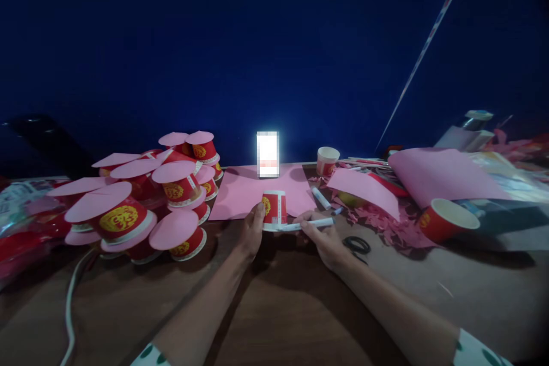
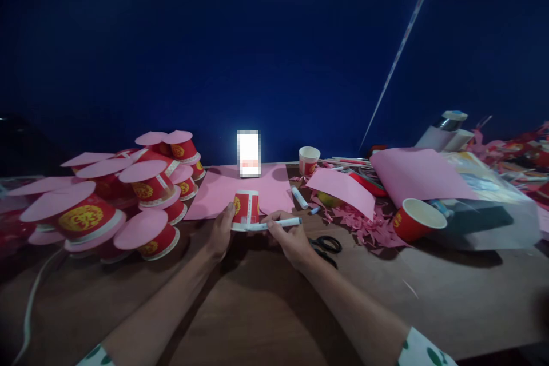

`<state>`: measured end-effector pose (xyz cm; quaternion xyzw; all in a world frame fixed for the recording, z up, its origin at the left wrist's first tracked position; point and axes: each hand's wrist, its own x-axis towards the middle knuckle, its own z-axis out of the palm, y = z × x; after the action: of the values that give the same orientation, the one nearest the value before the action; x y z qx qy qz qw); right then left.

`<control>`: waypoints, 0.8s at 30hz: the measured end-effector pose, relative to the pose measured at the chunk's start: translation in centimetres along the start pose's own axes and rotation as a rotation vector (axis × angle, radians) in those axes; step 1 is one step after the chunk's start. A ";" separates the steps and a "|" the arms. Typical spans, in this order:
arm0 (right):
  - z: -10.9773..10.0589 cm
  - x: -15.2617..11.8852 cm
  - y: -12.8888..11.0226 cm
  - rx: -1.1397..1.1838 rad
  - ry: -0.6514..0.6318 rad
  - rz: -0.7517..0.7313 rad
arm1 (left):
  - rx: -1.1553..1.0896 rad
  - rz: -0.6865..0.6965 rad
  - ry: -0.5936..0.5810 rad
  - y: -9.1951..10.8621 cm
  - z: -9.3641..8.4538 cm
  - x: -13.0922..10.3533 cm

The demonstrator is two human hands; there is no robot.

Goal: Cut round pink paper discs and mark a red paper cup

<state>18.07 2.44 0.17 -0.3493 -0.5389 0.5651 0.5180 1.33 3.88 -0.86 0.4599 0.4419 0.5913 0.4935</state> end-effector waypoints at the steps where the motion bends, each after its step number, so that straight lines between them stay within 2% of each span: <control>1: 0.0 0.0 0.0 0.004 0.004 0.004 | 0.003 0.000 0.003 0.0 0.0 0.0; 6: 0.0 0.2 -0.1 0.039 0.047 0.009 | -0.033 -0.008 0.017 0.1 0.1 0.0; 11: 0.2 0.0 -0.4 -0.024 -0.002 -0.009 | -0.003 0.001 0.002 0.1 0.0 0.0; 15: 0.3 -0.1 -0.7 -0.047 0.008 -0.037 | 0.019 0.007 -0.025 0.2 -0.1 0.0; 24: 0.0 -0.1 -0.3 -0.068 -0.032 -0.011 | 0.036 0.020 -0.025 -0.4 -0.2 0.1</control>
<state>18.18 2.31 0.40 -0.3546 -0.5679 0.5489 0.5004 1.16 3.99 -1.24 0.4805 0.4417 0.5823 0.4847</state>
